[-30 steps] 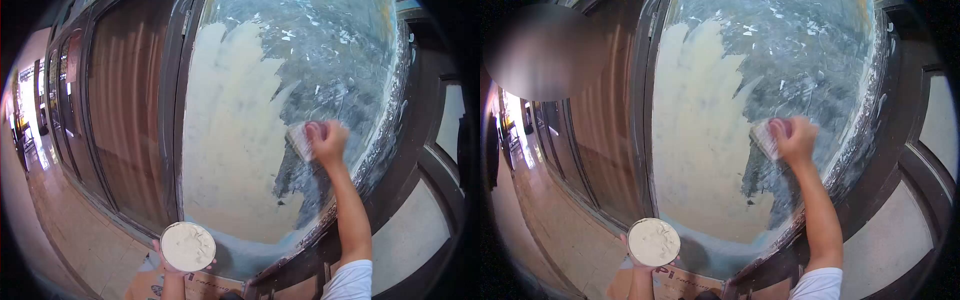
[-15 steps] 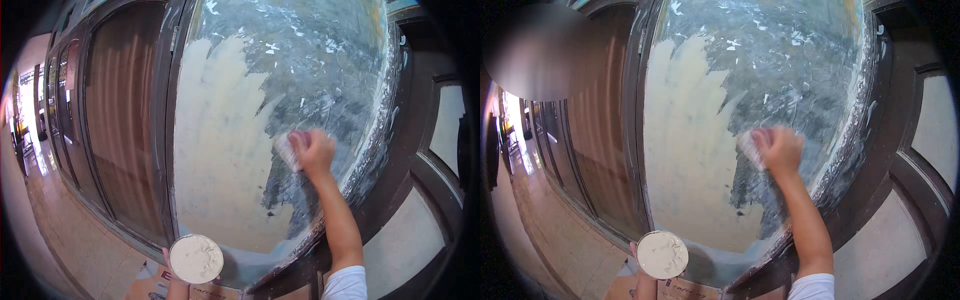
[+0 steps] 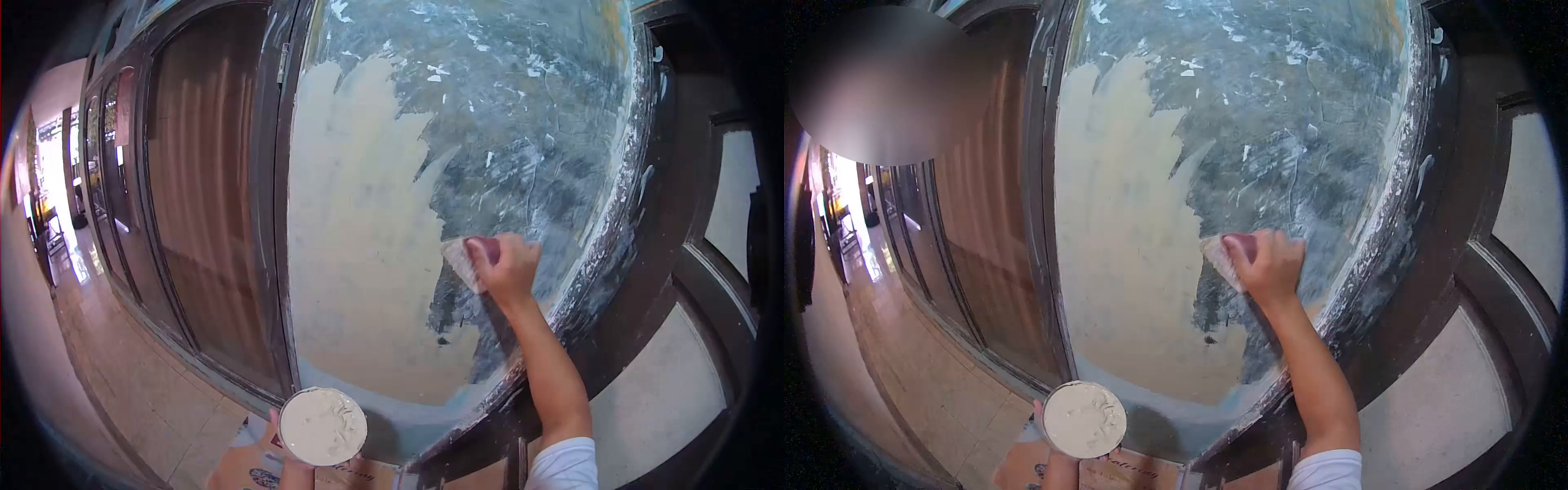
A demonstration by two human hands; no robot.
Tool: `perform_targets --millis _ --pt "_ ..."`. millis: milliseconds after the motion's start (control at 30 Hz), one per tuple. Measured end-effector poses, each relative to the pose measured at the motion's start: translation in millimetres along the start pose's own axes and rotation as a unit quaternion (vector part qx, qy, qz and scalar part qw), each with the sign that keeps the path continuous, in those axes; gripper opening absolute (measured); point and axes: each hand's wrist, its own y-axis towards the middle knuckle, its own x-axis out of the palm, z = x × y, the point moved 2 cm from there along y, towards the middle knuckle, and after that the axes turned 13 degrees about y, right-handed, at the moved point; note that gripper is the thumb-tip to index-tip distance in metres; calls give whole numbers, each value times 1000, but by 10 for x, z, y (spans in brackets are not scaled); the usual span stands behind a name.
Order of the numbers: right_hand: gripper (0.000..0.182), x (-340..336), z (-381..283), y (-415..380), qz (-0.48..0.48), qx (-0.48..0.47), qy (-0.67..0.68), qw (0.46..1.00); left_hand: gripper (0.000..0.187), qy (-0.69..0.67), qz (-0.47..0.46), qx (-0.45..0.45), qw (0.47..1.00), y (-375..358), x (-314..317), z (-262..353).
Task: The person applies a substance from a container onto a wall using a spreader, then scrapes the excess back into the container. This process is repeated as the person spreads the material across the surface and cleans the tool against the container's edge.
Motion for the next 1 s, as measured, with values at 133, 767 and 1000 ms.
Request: perform_targets --millis 133,767,1000 --pt "37 142 -264 -468 -212 -126 56 968 121 0 5 16 1000 -91 -661 -26" --pt "20 680 -1189 -2155 -467 458 539 531 108 57 -199 -101 973 249 741 -165" --pt "28 355 -1779 -2724 -220 684 554 420 111 67 -191 -122 972 68 579 295"
